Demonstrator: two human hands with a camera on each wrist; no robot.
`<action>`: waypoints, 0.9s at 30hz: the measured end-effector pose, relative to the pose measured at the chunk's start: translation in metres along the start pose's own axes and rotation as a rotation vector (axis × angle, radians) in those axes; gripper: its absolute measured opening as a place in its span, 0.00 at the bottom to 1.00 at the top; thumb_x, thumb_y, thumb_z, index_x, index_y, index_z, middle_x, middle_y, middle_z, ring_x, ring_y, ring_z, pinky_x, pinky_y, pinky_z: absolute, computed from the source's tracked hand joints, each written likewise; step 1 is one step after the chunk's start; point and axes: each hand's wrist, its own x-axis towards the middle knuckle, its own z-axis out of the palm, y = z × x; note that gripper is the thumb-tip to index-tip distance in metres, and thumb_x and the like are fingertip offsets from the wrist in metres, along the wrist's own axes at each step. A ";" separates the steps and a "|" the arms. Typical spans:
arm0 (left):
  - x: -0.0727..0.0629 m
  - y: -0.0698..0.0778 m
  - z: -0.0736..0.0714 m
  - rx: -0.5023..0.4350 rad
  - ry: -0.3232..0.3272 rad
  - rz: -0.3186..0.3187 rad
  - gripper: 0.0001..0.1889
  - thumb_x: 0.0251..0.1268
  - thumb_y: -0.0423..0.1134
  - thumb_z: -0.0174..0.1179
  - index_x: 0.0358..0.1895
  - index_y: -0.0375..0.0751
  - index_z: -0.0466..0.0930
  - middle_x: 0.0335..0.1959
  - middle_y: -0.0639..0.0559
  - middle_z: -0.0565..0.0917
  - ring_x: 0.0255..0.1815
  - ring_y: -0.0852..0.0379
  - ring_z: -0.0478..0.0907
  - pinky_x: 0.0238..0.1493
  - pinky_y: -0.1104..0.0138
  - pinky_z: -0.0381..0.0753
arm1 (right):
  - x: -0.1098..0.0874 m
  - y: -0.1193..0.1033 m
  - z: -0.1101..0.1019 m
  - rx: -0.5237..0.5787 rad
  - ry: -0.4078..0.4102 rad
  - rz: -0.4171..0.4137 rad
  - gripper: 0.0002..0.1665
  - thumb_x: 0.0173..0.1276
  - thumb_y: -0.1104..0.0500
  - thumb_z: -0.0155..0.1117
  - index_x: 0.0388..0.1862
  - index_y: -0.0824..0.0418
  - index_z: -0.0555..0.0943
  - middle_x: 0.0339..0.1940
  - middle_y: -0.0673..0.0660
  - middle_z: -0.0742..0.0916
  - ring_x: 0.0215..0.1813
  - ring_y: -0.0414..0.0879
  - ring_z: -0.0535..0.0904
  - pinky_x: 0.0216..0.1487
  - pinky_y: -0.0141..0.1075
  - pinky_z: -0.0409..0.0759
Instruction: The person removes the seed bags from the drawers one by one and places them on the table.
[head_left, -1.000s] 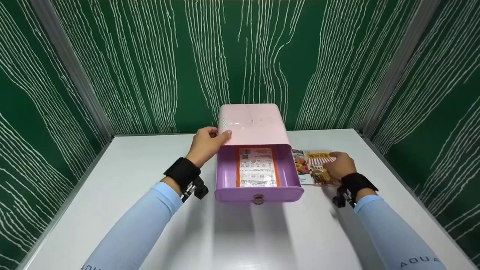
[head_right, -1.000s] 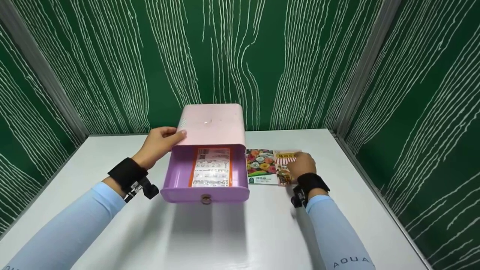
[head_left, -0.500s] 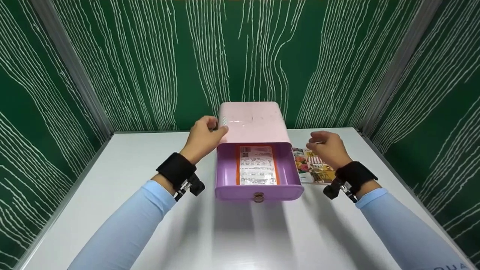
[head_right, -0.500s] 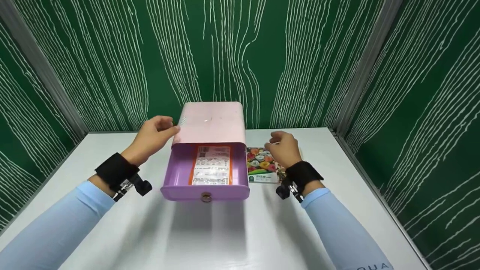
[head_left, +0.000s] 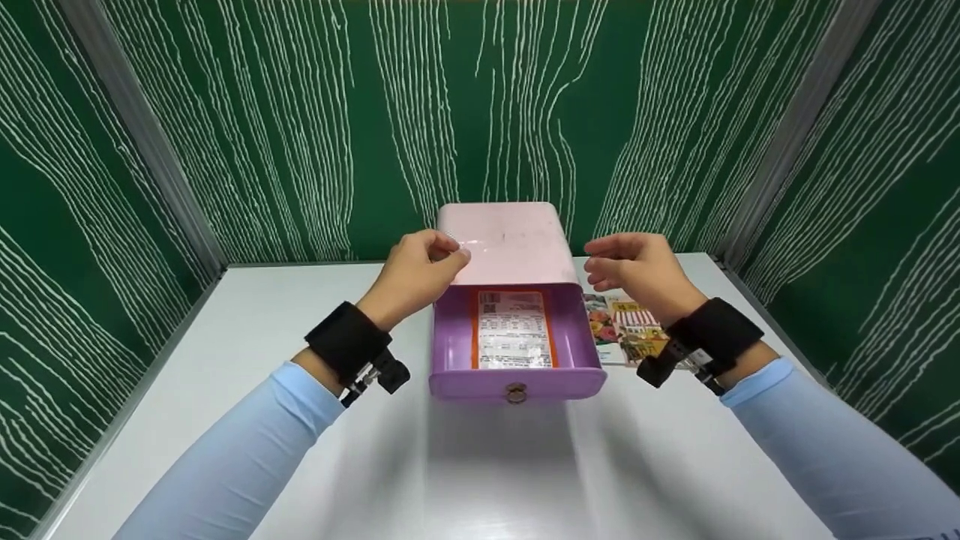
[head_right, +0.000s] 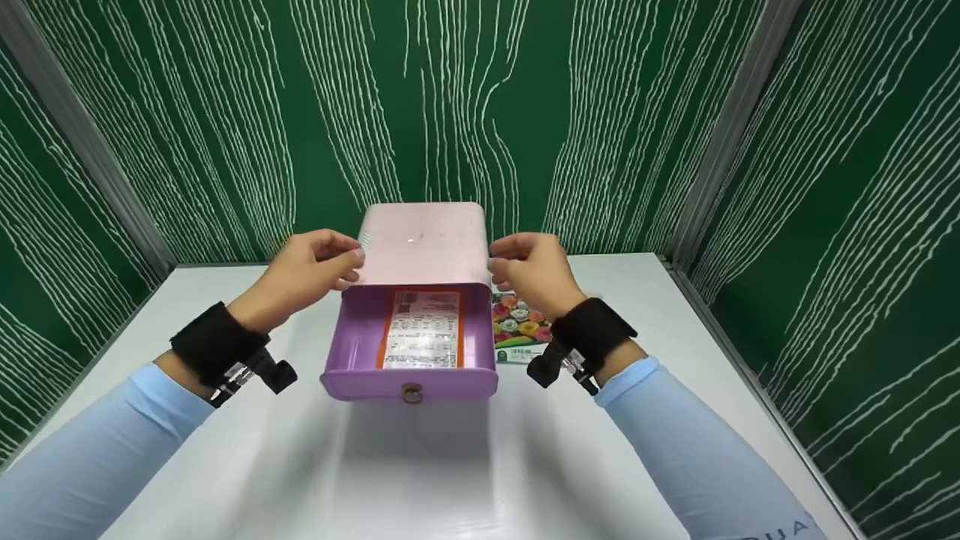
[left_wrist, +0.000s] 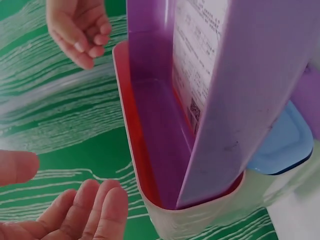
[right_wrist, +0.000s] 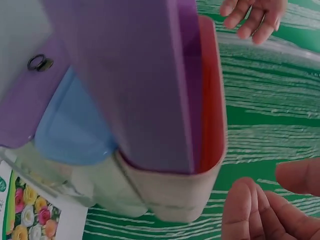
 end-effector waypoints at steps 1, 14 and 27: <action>0.000 0.001 0.001 0.009 -0.014 -0.009 0.17 0.80 0.45 0.61 0.57 0.35 0.85 0.50 0.43 0.88 0.49 0.51 0.83 0.53 0.59 0.83 | -0.001 -0.004 0.002 -0.010 -0.021 -0.002 0.23 0.80 0.65 0.64 0.68 0.78 0.79 0.47 0.55 0.90 0.41 0.40 0.89 0.47 0.31 0.90; -0.003 0.005 0.019 0.019 -0.345 -0.247 0.12 0.81 0.37 0.60 0.42 0.29 0.83 0.28 0.52 0.75 0.25 0.62 0.72 0.28 0.73 0.78 | -0.015 -0.034 0.033 -0.201 -0.371 0.133 0.18 0.80 0.63 0.60 0.59 0.76 0.82 0.50 0.66 0.89 0.41 0.43 0.85 0.45 0.31 0.88; -0.007 0.005 0.033 0.142 -0.427 -0.243 0.14 0.77 0.34 0.53 0.28 0.46 0.68 0.23 0.56 0.68 0.18 0.63 0.62 0.23 0.69 0.67 | -0.015 -0.032 0.061 -0.540 -0.431 0.046 0.15 0.74 0.59 0.64 0.25 0.56 0.76 0.25 0.48 0.78 0.32 0.44 0.74 0.37 0.36 0.73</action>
